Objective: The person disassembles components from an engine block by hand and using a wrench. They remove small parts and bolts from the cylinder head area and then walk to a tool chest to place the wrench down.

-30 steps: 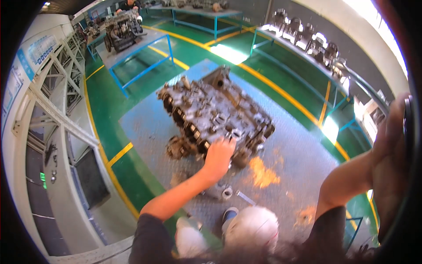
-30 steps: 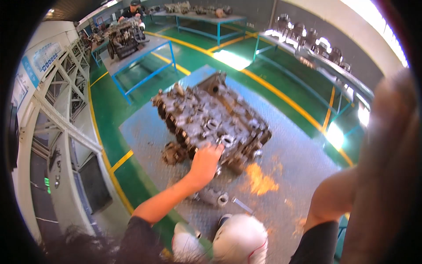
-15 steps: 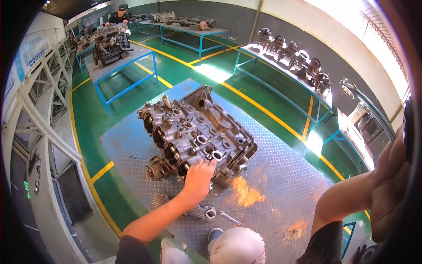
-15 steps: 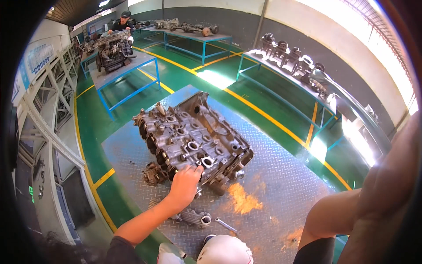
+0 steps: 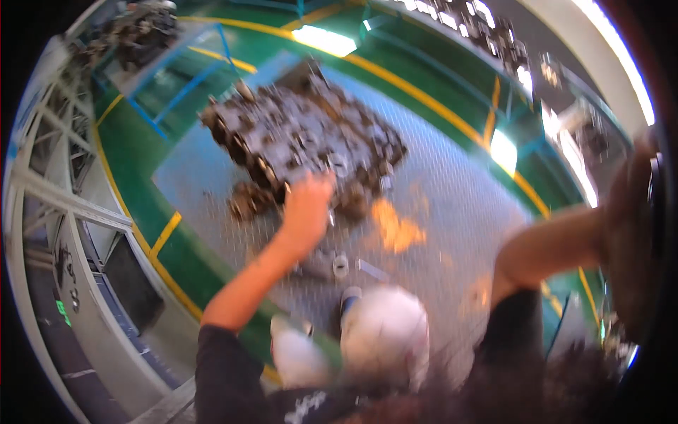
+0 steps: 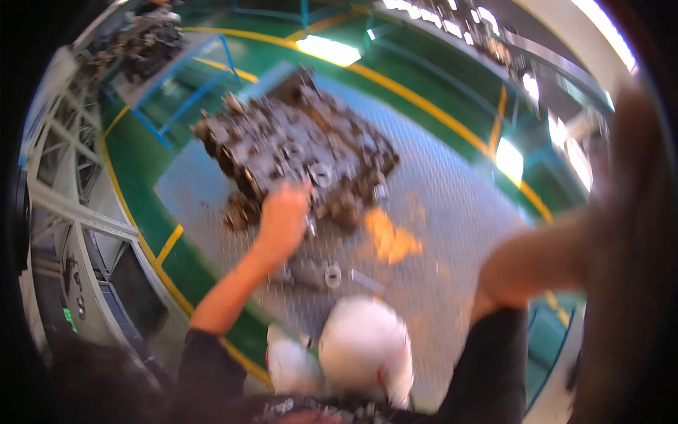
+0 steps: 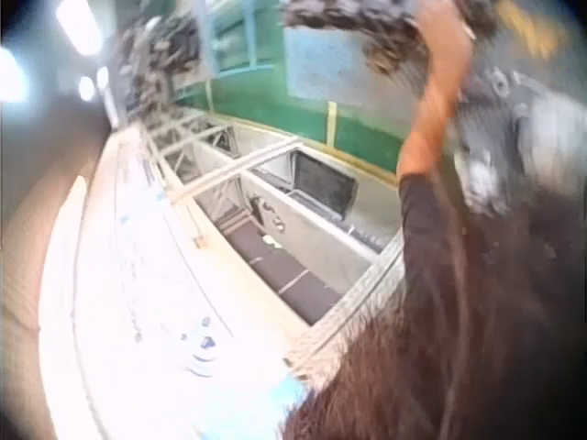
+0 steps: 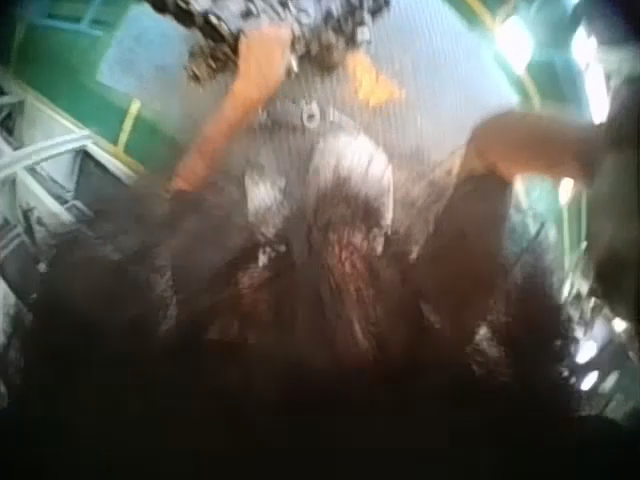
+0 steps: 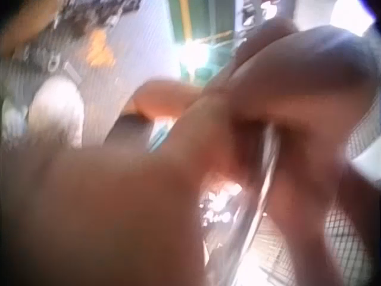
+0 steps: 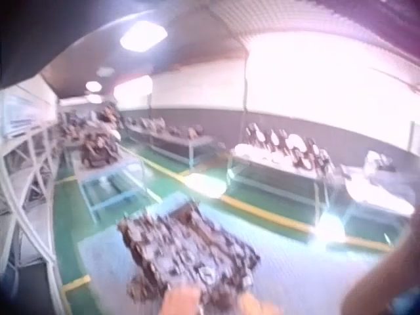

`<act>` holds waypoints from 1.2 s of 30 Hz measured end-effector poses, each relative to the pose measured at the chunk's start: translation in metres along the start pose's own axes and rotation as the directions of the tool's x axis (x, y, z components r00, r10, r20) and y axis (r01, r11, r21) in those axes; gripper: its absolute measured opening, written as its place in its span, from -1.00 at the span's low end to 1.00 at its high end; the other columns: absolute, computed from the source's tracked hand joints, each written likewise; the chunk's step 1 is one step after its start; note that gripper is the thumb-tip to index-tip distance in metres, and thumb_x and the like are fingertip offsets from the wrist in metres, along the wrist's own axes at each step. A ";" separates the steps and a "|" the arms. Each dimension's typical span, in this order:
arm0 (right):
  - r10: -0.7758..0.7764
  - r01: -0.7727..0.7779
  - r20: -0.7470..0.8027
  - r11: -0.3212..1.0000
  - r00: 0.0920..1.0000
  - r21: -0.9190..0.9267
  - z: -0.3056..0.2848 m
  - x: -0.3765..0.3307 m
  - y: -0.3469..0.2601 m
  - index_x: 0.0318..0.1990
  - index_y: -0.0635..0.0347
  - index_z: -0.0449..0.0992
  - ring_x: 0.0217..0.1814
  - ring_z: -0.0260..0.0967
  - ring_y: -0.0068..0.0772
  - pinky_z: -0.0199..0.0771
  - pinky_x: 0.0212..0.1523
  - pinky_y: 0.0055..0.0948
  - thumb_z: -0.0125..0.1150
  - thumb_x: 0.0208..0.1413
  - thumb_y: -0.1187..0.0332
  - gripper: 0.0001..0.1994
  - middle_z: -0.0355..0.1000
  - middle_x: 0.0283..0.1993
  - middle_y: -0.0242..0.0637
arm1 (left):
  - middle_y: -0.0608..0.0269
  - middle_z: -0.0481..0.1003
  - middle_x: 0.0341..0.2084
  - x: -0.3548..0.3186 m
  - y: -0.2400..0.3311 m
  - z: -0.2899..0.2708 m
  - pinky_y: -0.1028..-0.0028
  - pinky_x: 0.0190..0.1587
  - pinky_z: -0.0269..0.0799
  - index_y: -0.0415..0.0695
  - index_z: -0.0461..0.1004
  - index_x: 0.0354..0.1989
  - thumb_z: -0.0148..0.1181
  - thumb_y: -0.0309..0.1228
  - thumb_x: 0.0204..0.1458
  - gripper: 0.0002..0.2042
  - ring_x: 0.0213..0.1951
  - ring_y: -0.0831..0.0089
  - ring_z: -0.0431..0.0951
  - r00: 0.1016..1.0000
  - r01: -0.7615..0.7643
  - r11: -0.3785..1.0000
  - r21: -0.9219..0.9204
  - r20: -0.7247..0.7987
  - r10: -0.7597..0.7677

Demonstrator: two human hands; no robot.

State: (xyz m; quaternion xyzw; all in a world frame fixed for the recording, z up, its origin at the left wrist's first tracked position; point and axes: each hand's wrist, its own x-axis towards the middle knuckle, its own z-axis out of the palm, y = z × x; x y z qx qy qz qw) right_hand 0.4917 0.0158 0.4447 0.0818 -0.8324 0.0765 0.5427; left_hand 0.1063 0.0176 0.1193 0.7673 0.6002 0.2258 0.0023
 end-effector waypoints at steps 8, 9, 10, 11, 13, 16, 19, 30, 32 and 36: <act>0.700 -0.715 -0.440 0.679 0.563 0.166 0.120 -0.116 0.058 0.16 0.05 0.47 -0.47 0.12 -0.82 0.13 -0.50 -0.66 0.17 0.39 0.10 -0.66 0.56 -0.03 -0.50 | -0.03 0.54 -0.15 -0.008 -0.005 0.006 0.07 0.01 0.44 -0.21 0.48 -0.06 0.29 -0.57 0.02 -0.71 -0.01 -0.03 0.50 0.998 0.007 0.999 -0.032 0.056 -0.005; 0.841 -0.856 -0.407 0.468 0.356 0.219 0.137 -0.153 0.071 0.05 0.07 0.53 -0.42 0.27 -0.70 0.32 -0.42 -0.53 0.10 0.42 0.06 -0.69 0.57 -0.08 -0.45 | -0.04 0.51 -0.15 -0.011 -0.003 -0.003 0.08 0.01 0.45 -0.20 0.47 -0.07 0.25 -0.59 0.03 -0.73 -0.02 -0.04 0.50 0.996 -0.003 1.000 -0.009 0.087 0.003; 0.606 -0.656 -0.384 0.755 0.697 -0.001 0.155 -0.196 0.103 -0.07 0.12 0.59 -0.34 0.46 -0.48 0.49 -0.25 -0.36 -0.02 0.47 0.08 -0.65 0.61 -0.12 -0.34 | -0.04 0.50 -0.16 -0.011 -0.002 0.000 0.08 0.01 0.44 -0.22 0.46 -0.07 0.25 -0.59 0.03 -0.73 -0.02 -0.04 0.49 0.995 -0.056 0.998 0.012 0.079 0.055; 0.849 -0.884 -0.255 0.465 0.462 -0.051 0.184 -0.242 0.116 -0.13 0.19 0.61 -0.21 0.57 -0.31 0.53 -0.06 -0.24 -0.09 0.50 0.10 -0.60 0.63 -0.17 -0.21 | -0.04 0.50 -0.16 -0.013 -0.007 0.003 0.08 0.01 0.44 -0.23 0.46 -0.08 0.25 -0.60 0.04 -0.74 -0.02 -0.04 0.49 0.995 -0.076 0.995 0.058 0.072 0.071; 0.990 -0.988 -0.023 0.143 0.142 0.053 0.231 -0.278 0.103 -0.09 0.22 0.60 -0.23 0.57 -0.42 0.55 -0.09 -0.29 -0.07 0.49 0.21 -0.67 0.61 -0.27 -0.25 | -0.04 0.48 -0.20 -0.009 0.000 0.002 0.07 0.00 0.42 -0.25 0.44 -0.11 0.25 -0.61 0.03 -0.77 -0.05 -0.06 0.48 0.988 -0.076 0.995 0.070 0.137 0.066; 0.990 -0.956 -0.012 0.140 0.142 0.257 0.301 -0.317 0.086 -0.08 0.26 0.56 -0.27 0.57 -0.30 0.53 -0.15 -0.25 0.01 0.48 0.10 -0.63 0.60 -0.34 -0.20 | -0.08 0.44 -0.26 -0.001 -0.003 0.010 0.02 -0.01 0.39 -0.27 0.38 -0.23 0.22 -0.62 0.02 -0.82 -0.08 -0.11 0.46 0.984 -0.073 0.997 -0.027 0.161 0.076; 0.950 -0.930 -0.096 0.310 0.296 0.196 0.341 -0.309 0.089 -0.06 0.26 0.48 -0.28 0.53 0.01 0.47 -0.23 -0.14 0.09 0.43 0.18 -0.72 0.54 -0.33 0.01 | -0.11 0.43 -0.27 -0.010 -0.029 0.023 0.01 -0.01 0.36 -0.28 0.37 -0.22 0.21 -0.63 0.01 -0.82 -0.08 -0.13 0.45 0.990 -0.098 0.995 -0.024 0.101 0.100; 0.946 -0.934 -0.144 0.312 0.290 0.171 0.363 -0.316 0.085 -0.04 0.27 0.40 -0.15 0.45 0.33 0.41 -0.19 0.08 0.09 0.41 0.22 -0.74 0.49 -0.26 0.16 | -0.06 0.50 -0.11 -0.009 -0.009 0.013 0.10 0.06 0.41 -0.25 0.41 0.12 0.24 -0.60 0.03 -0.58 0.01 -0.07 0.49 0.996 -0.011 1.000 -0.013 0.088 0.012; 0.952 -0.938 -0.104 0.304 0.290 0.165 0.361 -0.312 0.083 -0.09 0.27 0.40 -0.14 0.44 0.33 0.39 -0.19 0.08 0.09 0.40 0.21 -0.74 0.48 -0.28 0.16 | -0.06 0.52 -0.14 -0.009 -0.016 0.020 0.10 0.04 0.43 -0.25 0.43 0.05 0.24 -0.56 0.06 -0.65 0.01 -0.06 0.50 0.994 -0.071 0.990 0.119 0.087 0.060; 0.951 -0.946 -0.123 0.300 0.285 0.126 0.362 -0.321 0.088 -0.12 0.28 0.39 -0.14 0.43 0.34 0.37 -0.20 0.10 0.08 0.40 0.21 -0.74 0.47 -0.28 0.16 | -0.03 0.53 -0.16 -0.005 -0.017 0.029 0.10 -0.02 0.43 -0.24 0.43 -0.05 0.25 -0.46 0.10 -0.74 0.00 -0.03 0.50 0.987 -0.009 0.987 0.163 0.161 -0.017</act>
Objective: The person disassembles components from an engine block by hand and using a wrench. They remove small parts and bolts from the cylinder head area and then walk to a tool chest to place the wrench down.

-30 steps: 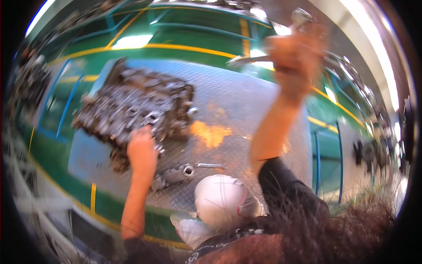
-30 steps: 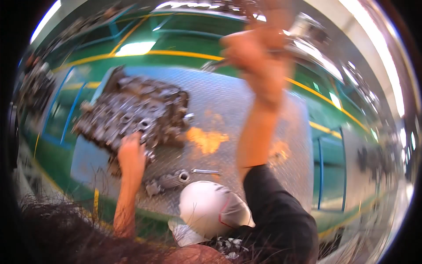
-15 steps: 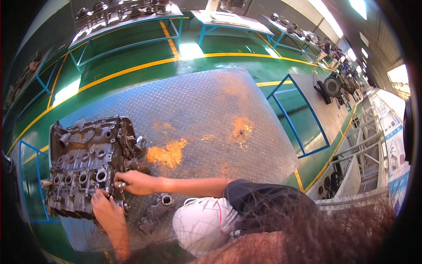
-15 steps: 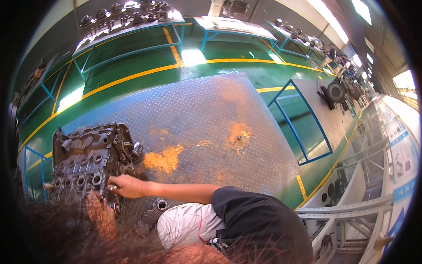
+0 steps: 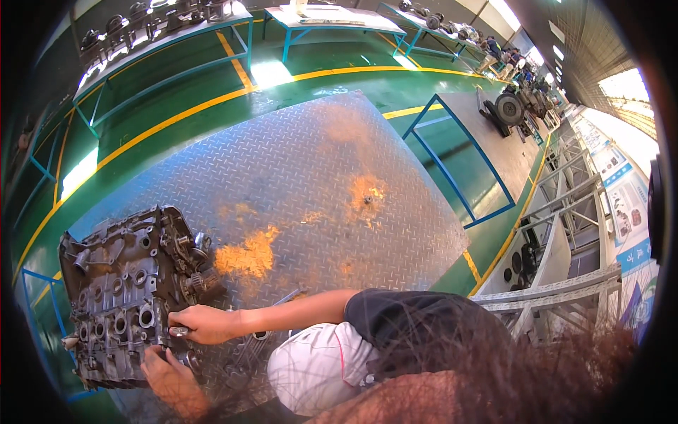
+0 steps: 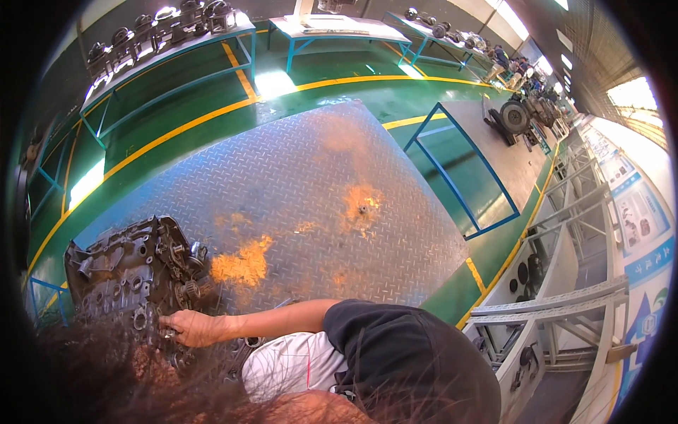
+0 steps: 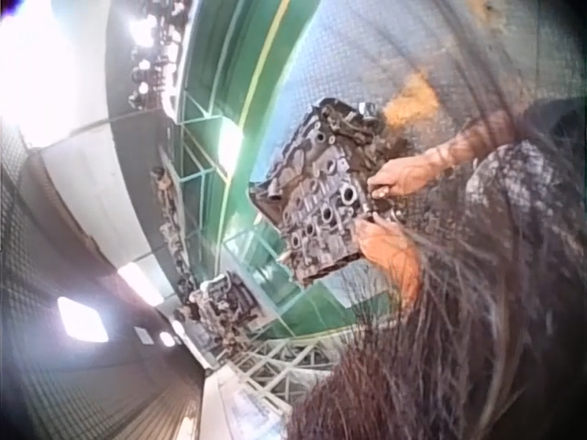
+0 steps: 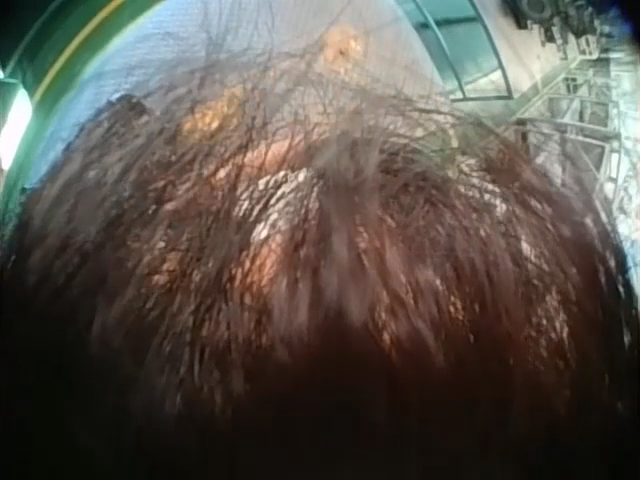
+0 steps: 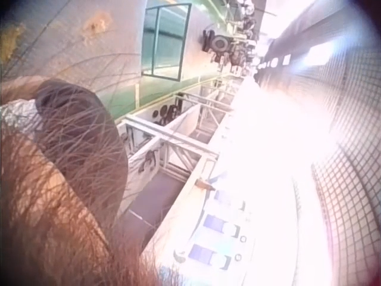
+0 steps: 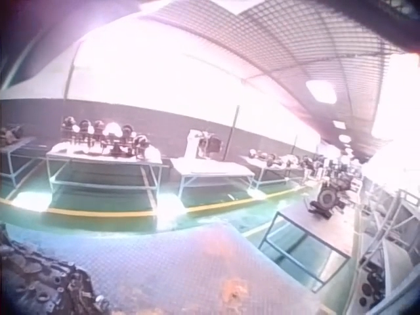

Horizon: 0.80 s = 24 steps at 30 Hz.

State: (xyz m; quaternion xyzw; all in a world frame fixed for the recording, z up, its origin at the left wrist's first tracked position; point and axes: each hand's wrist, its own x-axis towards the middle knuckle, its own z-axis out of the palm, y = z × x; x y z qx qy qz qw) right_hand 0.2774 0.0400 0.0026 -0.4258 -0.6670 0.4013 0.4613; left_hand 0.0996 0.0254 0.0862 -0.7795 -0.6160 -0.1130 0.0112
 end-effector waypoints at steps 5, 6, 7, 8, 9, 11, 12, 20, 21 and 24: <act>-0.022 0.021 -0.024 1.000 0.999 -0.009 0.004 -0.006 0.003 -0.11 0.28 0.39 -0.14 0.43 0.33 0.38 -0.18 0.10 0.08 0.40 0.21 -0.74 0.47 -0.26 0.18 | -0.02 0.53 -0.17 0.009 0.050 -0.042 0.12 -0.01 0.43 -0.24 0.42 0.00 0.27 -0.49 0.09 -0.69 -0.01 0.01 0.51 0.943 0.328 0.933 -0.147 0.108 -0.314; -0.019 0.019 -0.021 1.000 1.000 -0.005 0.004 -0.007 0.004 -0.12 0.28 0.39 -0.13 0.44 0.33 0.39 -0.17 0.10 0.08 0.39 0.21 -0.74 0.48 -0.25 0.17 | -0.02 0.53 -0.16 0.010 0.065 -0.049 0.11 0.00 0.43 -0.24 0.42 0.04 0.28 -0.50 0.08 -0.65 0.00 0.01 0.51 0.900 0.436 0.875 -0.211 0.128 -0.417; -0.029 0.030 -0.009 0.999 1.000 0.017 0.007 -0.006 -0.001 -0.12 0.27 0.40 -0.12 0.44 0.32 0.40 -0.17 0.10 0.08 0.39 0.21 -0.74 0.49 -0.25 0.16 | -0.02 0.53 -0.16 0.011 0.069 -0.055 0.11 0.00 0.43 -0.24 0.42 0.04 0.28 -0.50 0.08 -0.65 0.00 0.01 0.51 0.894 0.448 0.873 -0.195 0.118 -0.432; 0.006 -0.006 0.012 1.000 1.000 0.017 0.007 -0.006 -0.003 -0.13 0.26 0.42 -0.11 0.44 0.32 0.40 -0.16 0.10 0.08 0.39 0.21 -0.75 0.50 -0.24 0.14 | -0.01 0.52 -0.15 0.010 0.071 -0.062 0.10 0.01 0.42 -0.25 0.40 0.09 0.30 -0.51 0.07 -0.60 0.02 -0.01 0.50 0.928 0.372 0.913 -0.170 0.106 -0.358; 0.030 -0.032 0.049 0.999 0.998 0.027 0.005 -0.003 -0.006 -0.13 0.26 0.43 -0.10 0.45 0.32 0.41 -0.15 0.10 0.08 0.38 0.21 -0.75 0.52 -0.23 0.13 | 0.00 0.52 -0.13 0.006 0.065 -0.069 0.09 0.03 0.42 -0.25 0.39 0.14 0.32 -0.52 0.05 -0.55 0.03 -0.04 0.49 0.950 0.309 0.942 -0.133 0.092 -0.298; -0.006 0.005 0.031 0.999 0.999 0.037 0.007 -0.004 -0.005 -0.10 0.23 0.52 0.00 0.52 0.21 0.52 -0.05 0.00 0.23 0.20 0.34 -0.80 0.56 -0.10 0.04 | 0.00 0.54 -0.03 -0.017 0.000 -0.017 0.14 0.20 0.37 -0.27 0.45 0.14 0.32 -0.52 0.03 -0.55 0.11 -0.02 0.46 0.998 0.040 0.996 0.080 -0.044 -0.037; 0.043 -0.042 0.091 0.999 0.995 -0.019 0.009 -0.002 -0.006 -0.09 0.22 0.58 0.04 0.54 0.15 0.55 0.01 -0.07 0.28 0.13 0.39 -0.79 0.55 -0.02 0.02 | 0.01 0.55 -0.02 -0.021 0.000 -0.017 0.14 0.22 0.38 -0.25 0.51 0.08 0.30 -0.55 -0.05 -0.56 0.13 0.00 0.47 0.999 -0.042 0.989 0.140 -0.028 0.046; 0.180 -0.177 -0.017 0.978 0.984 0.112 0.001 0.010 -0.015 -0.19 0.25 0.44 -0.38 0.45 -0.07 0.44 -0.28 -0.23 0.11 0.43 0.22 -0.74 0.51 -0.40 -0.04 | 0.02 0.51 -0.21 0.009 0.025 -0.029 0.18 0.05 0.49 -0.24 0.37 -0.04 0.32 -0.59 -0.21 -0.53 -0.07 0.03 0.53 0.974 -0.227 0.955 0.193 0.038 0.224; 0.194 -0.190 -0.017 0.973 0.981 0.134 0.008 0.012 -0.017 -0.20 0.26 0.43 -0.41 0.43 -0.09 0.43 -0.29 -0.24 0.09 0.44 0.20 -0.73 0.50 -0.43 -0.06 | 0.01 0.51 -0.22 0.008 0.022 -0.035 0.18 0.06 0.49 -0.26 0.37 -0.06 0.32 -0.59 -0.21 -0.55 -0.07 0.03 0.53 0.977 -0.215 0.957 0.196 0.041 0.211; 0.229 -0.229 0.018 0.963 0.973 0.144 0.020 0.015 -0.018 -0.23 0.28 0.41 -0.39 0.36 -0.24 0.40 -0.25 -0.30 0.03 0.48 0.14 -0.66 0.48 -0.42 -0.13 | -0.02 0.52 -0.29 0.007 0.020 -0.042 0.12 0.00 0.47 -0.26 0.36 -0.08 0.31 -0.60 -0.10 -0.62 -0.11 -0.02 0.54 0.999 -0.042 0.997 0.059 0.031 0.040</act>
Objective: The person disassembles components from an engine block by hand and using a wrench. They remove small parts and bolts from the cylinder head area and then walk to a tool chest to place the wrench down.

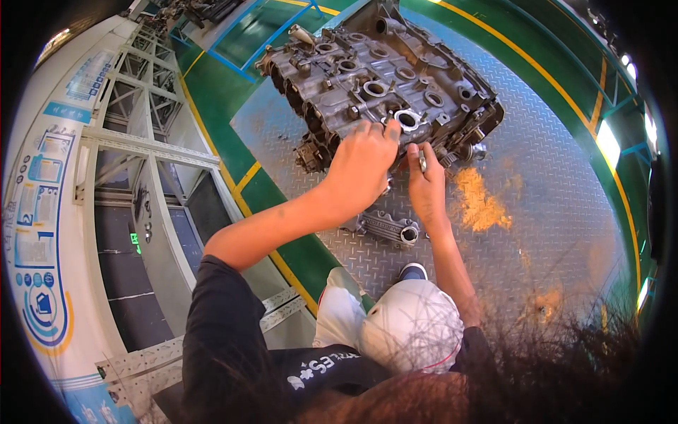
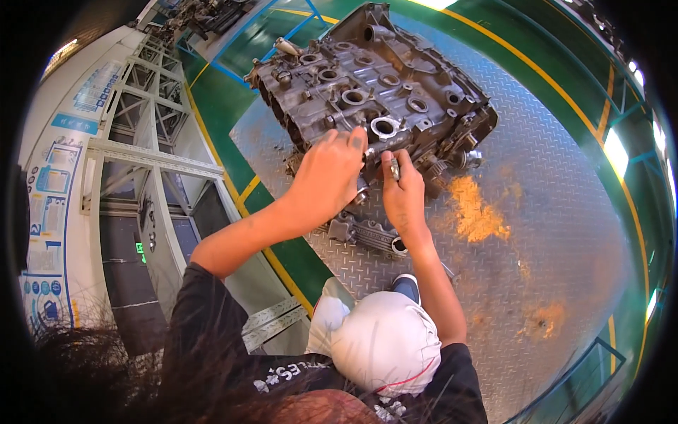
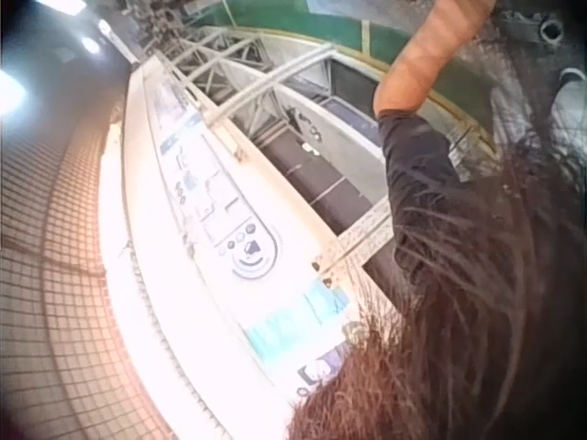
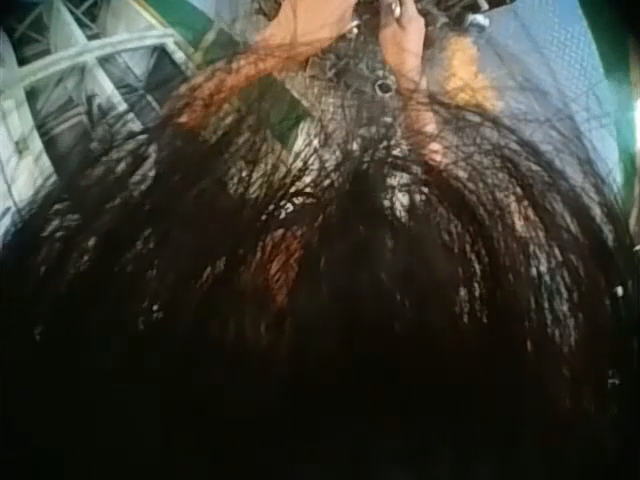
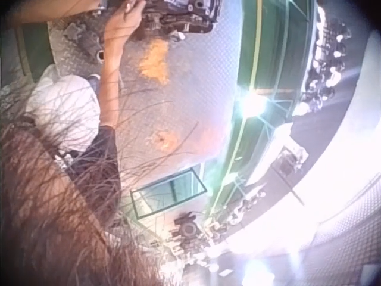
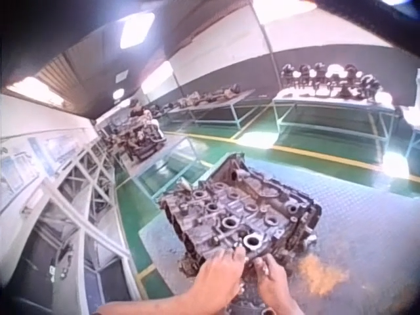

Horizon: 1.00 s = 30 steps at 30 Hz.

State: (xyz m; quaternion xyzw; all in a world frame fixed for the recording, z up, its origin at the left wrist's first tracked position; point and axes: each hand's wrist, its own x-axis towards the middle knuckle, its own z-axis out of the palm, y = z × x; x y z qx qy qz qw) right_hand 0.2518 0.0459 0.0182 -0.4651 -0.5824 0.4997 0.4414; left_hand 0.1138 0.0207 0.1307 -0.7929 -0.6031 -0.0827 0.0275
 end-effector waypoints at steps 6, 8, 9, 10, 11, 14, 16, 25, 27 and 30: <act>-0.048 0.050 -0.026 0.996 0.998 0.067 -0.005 -0.005 0.005 -0.16 0.27 0.47 -0.43 0.36 -0.21 0.39 -0.30 -0.29 0.03 0.48 0.16 -0.68 0.49 -0.44 -0.12 | 0.01 0.52 -0.27 0.000 0.000 0.012 0.11 -0.06 0.47 -0.22 0.39 -0.02 0.36 -0.53 -0.02 -0.62 -0.10 -0.02 0.53 0.973 0.210 0.933 -0.293 -0.031 -0.229; -0.042 0.043 -0.018 0.997 0.999 0.064 -0.006 -0.011 0.003 -0.16 0.27 0.48 -0.41 0.37 -0.29 0.39 -0.29 -0.32 0.03 0.48 0.15 -0.68 0.49 -0.43 -0.16 | 0.01 0.51 -0.22 -0.009 0.001 0.014 0.13 -0.04 0.47 -0.22 0.40 0.01 0.36 -0.54 -0.01 -0.61 -0.07 0.00 0.52 0.983 0.117 0.984 -0.135 -0.127 -0.134; -0.027 0.026 0.007 0.998 1.000 0.056 -0.011 -0.017 0.001 -0.16 0.27 0.49 -0.40 0.38 -0.36 0.39 -0.28 -0.35 0.03 0.48 0.14 -0.67 0.49 -0.43 -0.20 | 0.01 0.50 -0.18 -0.015 0.007 0.012 0.15 -0.02 0.48 -0.21 0.41 0.03 0.35 -0.55 0.00 -0.60 -0.04 0.01 0.51 0.979 0.050 0.998 0.029 -0.199 -0.043; -0.029 0.028 0.001 0.997 1.000 0.075 -0.013 -0.016 0.006 -0.16 0.26 0.51 -0.39 0.37 -0.42 0.38 -0.29 -0.38 0.01 0.49 0.13 -0.66 0.50 -0.43 -0.23 | -0.01 0.47 -0.12 -0.014 0.011 0.004 0.18 0.03 0.49 -0.23 0.41 0.05 0.29 -0.63 -0.05 -0.57 0.00 0.02 0.48 0.991 0.036 0.999 0.026 -0.130 -0.033; -0.031 0.030 0.010 0.998 0.999 0.063 -0.018 -0.021 0.008 -0.16 0.26 0.51 -0.39 0.37 -0.42 0.38 -0.29 -0.38 0.01 0.49 0.13 -0.66 0.50 -0.43 -0.23 | -0.01 0.47 -0.12 -0.016 0.014 0.004 0.18 0.03 0.49 -0.23 0.41 0.05 0.29 -0.63 -0.05 -0.57 0.00 0.02 0.48 0.990 0.047 0.999 0.017 -0.137 -0.044; -0.031 0.035 -0.064 0.997 0.997 0.070 -0.025 -0.016 0.011 -0.15 0.27 0.52 -0.36 0.37 -0.50 0.37 -0.28 -0.41 -0.02 0.50 0.10 -0.62 0.51 -0.42 -0.27 | -0.03 0.49 -0.15 -0.009 0.009 0.001 0.20 0.04 0.49 -0.30 0.40 0.00 0.21 -0.72 -0.21 -0.53 -0.02 0.01 0.49 0.993 -0.115 0.992 0.041 -0.025 0.116; -0.029 0.034 -0.055 0.996 0.998 0.085 -0.025 -0.015 0.009 -0.16 0.28 0.51 -0.31 0.36 -0.53 0.37 -0.21 -0.44 -0.04 0.51 0.11 -0.62 0.49 -0.38 -0.31 | -0.03 0.49 -0.16 -0.010 0.006 0.002 0.20 0.03 0.50 -0.30 0.40 -0.01 0.22 -0.71 -0.20 -0.54 -0.02 0.01 0.49 0.993 -0.116 0.992 0.056 -0.013 0.117; -0.029 0.030 -0.047 0.999 0.998 0.025 -0.010 -0.018 0.017 -0.12 0.29 0.52 -0.32 0.38 -0.45 0.38 -0.22 -0.38 0.00 0.50 0.15 -0.66 0.50 -0.39 -0.22 | -0.09 0.56 -0.36 0.001 -0.011 0.000 0.10 -0.09 0.50 -0.29 0.40 -0.22 0.38 -0.49 -0.01 -0.73 -0.16 -0.13 0.57 0.974 0.222 0.892 -0.394 0.050 -0.221; -0.055 0.057 -0.045 0.998 0.997 0.041 -0.008 -0.017 0.021 -0.12 0.29 0.51 -0.33 0.35 -0.47 0.37 -0.23 -0.40 -0.01 0.50 0.14 -0.65 0.50 -0.39 -0.27 | -0.14 0.57 -0.39 0.006 -0.018 -0.002 0.07 -0.11 0.50 -0.30 0.38 -0.16 0.40 -0.46 -0.01 -0.67 -0.19 -0.17 0.59 0.969 0.247 0.869 -0.429 0.095 -0.228; -0.021 0.023 -0.037 0.998 0.999 0.050 -0.009 -0.019 0.017 -0.13 0.28 0.50 -0.31 0.30 -0.51 0.35 -0.22 -0.44 -0.03 0.51 0.11 -0.63 0.49 -0.37 -0.33 | -0.16 0.55 -0.38 -0.005 -0.001 0.002 0.06 -0.11 0.52 -0.33 0.32 -0.03 0.32 -0.56 -0.02 -0.61 -0.18 -0.19 0.57 0.983 0.170 0.960 -0.221 -0.029 -0.181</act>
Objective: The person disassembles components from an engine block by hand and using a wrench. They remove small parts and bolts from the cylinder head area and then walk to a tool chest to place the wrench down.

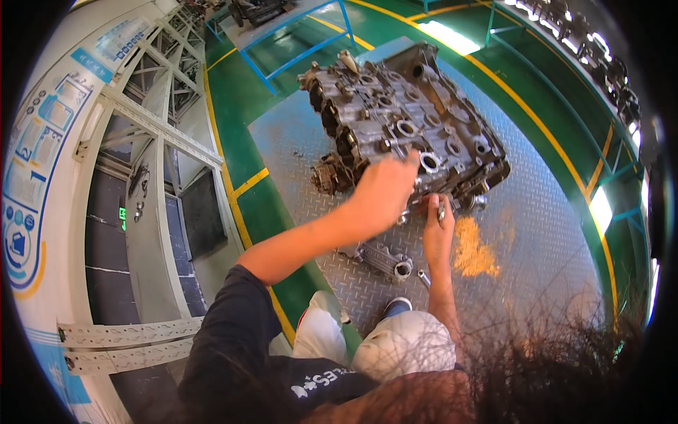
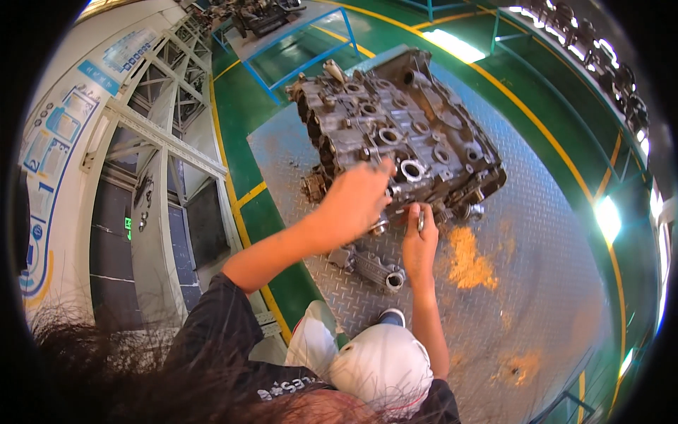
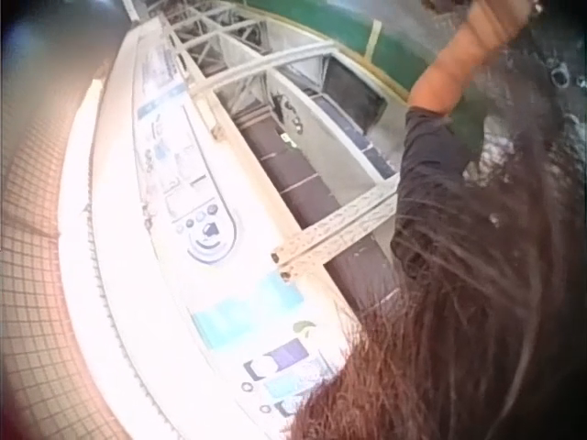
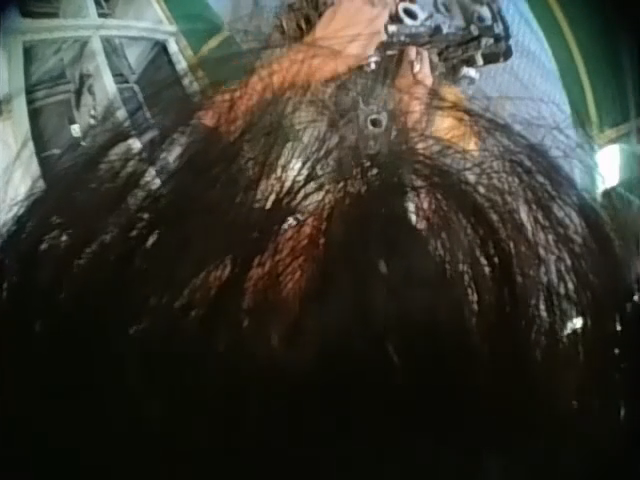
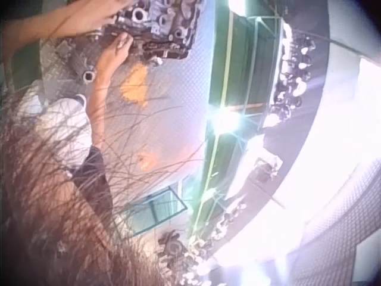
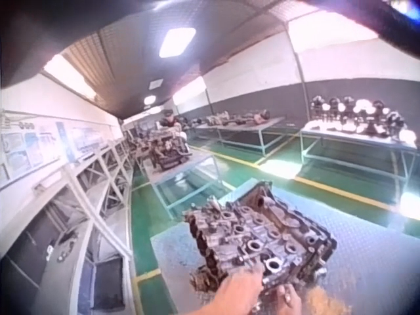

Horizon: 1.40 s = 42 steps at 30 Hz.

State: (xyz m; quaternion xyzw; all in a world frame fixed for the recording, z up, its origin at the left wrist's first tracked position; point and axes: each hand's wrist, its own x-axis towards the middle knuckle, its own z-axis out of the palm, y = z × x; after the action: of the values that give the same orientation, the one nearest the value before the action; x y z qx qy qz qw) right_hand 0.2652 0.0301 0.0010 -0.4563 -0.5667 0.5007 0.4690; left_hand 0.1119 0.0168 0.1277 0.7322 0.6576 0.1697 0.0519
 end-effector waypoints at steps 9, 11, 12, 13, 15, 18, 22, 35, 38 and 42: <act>-0.032 0.031 0.020 0.998 0.999 0.050 -0.001 0.003 0.000 -0.17 0.27 0.50 -0.29 0.34 -0.53 0.36 -0.18 -0.44 -0.03 0.52 0.16 -0.65 0.46 -0.37 -0.35 | 0.06 0.56 -0.27 -0.006 -0.001 0.027 0.31 -0.05 0.58 -0.24 0.44 -0.18 0.22 -0.51 -0.05 -0.76 -0.06 0.17 0.58 0.966 -0.217 0.893 0.394 -0.044 0.255; -0.028 0.026 0.027 0.997 0.999 0.078 0.000 0.006 0.007 -0.17 0.27 0.50 -0.29 0.33 -0.53 0.35 -0.18 -0.46 -0.03 0.52 0.17 -0.66 0.46 -0.36 -0.35 | -0.04 0.58 -0.26 -0.004 -0.002 0.023 0.30 -0.03 0.57 -0.31 0.42 -0.15 0.37 -0.52 -0.20 -0.61 -0.04 0.09 0.57 0.979 -0.189 0.916 0.354 -0.007 0.205; -0.028 0.026 0.030 0.997 0.999 0.075 0.000 0.005 0.003 -0.18 0.27 0.49 -0.29 0.33 -0.53 0.35 -0.18 -0.46 -0.04 0.52 0.17 -0.66 0.45 -0.36 -0.35 | -0.08 0.58 -0.26 -0.004 0.003 0.012 0.28 -0.03 0.57 -0.36 0.41 -0.09 0.39 -0.53 -0.22 -0.55 -0.04 0.04 0.58 0.983 -0.179 0.945 0.275 0.014 0.182; -0.033 0.031 0.026 0.995 0.999 0.097 0.002 0.006 0.005 -0.19 0.28 0.48 -0.29 0.32 -0.53 0.34 -0.18 -0.46 -0.04 0.52 0.17 -0.65 0.43 -0.37 -0.36 | -0.12 0.58 -0.25 -0.004 0.007 0.002 0.25 -0.04 0.57 -0.42 0.40 -0.04 0.40 -0.54 -0.23 -0.49 -0.05 -0.01 0.58 0.987 -0.164 0.967 0.194 0.033 0.160; -0.009 0.006 0.035 0.996 0.999 0.092 0.004 0.008 0.003 -0.19 0.28 0.48 -0.29 0.31 -0.53 0.33 -0.17 -0.45 -0.05 0.52 0.16 -0.64 0.42 -0.36 -0.36 | -0.21 0.58 -0.43 0.001 0.004 0.002 0.11 -0.14 0.59 -0.59 0.30 0.13 0.33 -0.61 -0.18 -0.38 -0.20 -0.16 0.62 0.999 -0.031 0.999 0.004 -0.018 0.032; -0.021 0.015 0.052 0.995 0.998 0.103 0.008 0.007 0.008 -0.21 0.28 0.47 -0.27 0.29 -0.53 0.32 -0.16 -0.45 -0.07 0.53 0.14 -0.62 0.42 -0.36 -0.36 | -0.24 0.56 -0.50 0.002 0.003 0.006 0.08 -0.17 0.59 -0.55 0.31 0.04 0.28 -0.63 -0.14 -0.49 -0.24 -0.20 0.61 0.991 0.128 0.983 -0.132 -0.015 -0.131; 0.014 -0.030 0.086 0.981 0.996 0.191 0.009 0.004 0.028 -0.20 0.28 0.46 -0.26 0.28 -0.55 0.33 -0.14 -0.48 -0.07 0.54 0.16 -0.64 0.42 -0.35 -0.40 | 0.01 0.53 -0.16 -0.019 0.006 0.022 0.30 0.02 0.56 -0.30 0.42 -0.05 0.27 -0.53 -0.05 -0.65 0.02 0.12 0.53 0.990 -0.007 0.982 0.190 -0.140 0.034; -0.017 0.012 0.062 0.998 0.998 0.068 0.013 0.011 0.000 -0.19 0.28 0.52 -0.29 0.32 -0.56 0.36 -0.20 -0.46 -0.04 0.52 0.16 -0.64 0.45 -0.39 -0.36 | -0.13 0.52 -0.34 -0.004 -0.004 0.004 0.11 -0.09 0.52 -0.34 0.41 -0.19 0.32 -0.52 -0.12 -0.69 -0.18 -0.07 0.57 0.999 0.020 0.992 0.123 0.034 -0.024; 0.028 -0.028 0.004 0.995 1.000 0.091 0.004 0.013 0.006 -0.18 0.28 0.52 -0.32 0.35 -0.54 0.38 -0.23 -0.44 -0.04 0.51 0.15 -0.63 0.47 -0.41 -0.34 | -0.05 0.55 -0.31 0.001 -0.006 0.014 0.10 -0.06 0.49 -0.26 0.39 -0.11 0.25 -0.49 0.11 -0.77 -0.16 -0.05 0.56 0.996 0.088 0.995 0.044 0.026 -0.089; 0.057 -0.057 0.005 0.997 0.998 0.060 -0.009 0.009 0.001 -0.16 0.29 0.52 -0.29 0.36 -0.52 0.38 -0.19 -0.45 -0.04 0.51 0.14 -0.63 0.47 -0.37 -0.32 | -0.01 0.55 -0.25 -0.004 0.006 0.010 0.14 0.03 0.48 -0.24 0.41 -0.03 0.24 -0.51 0.10 -0.73 -0.04 0.00 0.53 0.997 -0.062 0.979 0.193 -0.032 0.069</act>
State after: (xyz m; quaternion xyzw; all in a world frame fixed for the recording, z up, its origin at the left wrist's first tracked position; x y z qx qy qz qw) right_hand 0.2731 0.0407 0.0011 -0.4569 -0.5390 0.5315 0.4672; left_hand 0.1201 0.0138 0.1193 0.7516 0.6474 0.1212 -0.0373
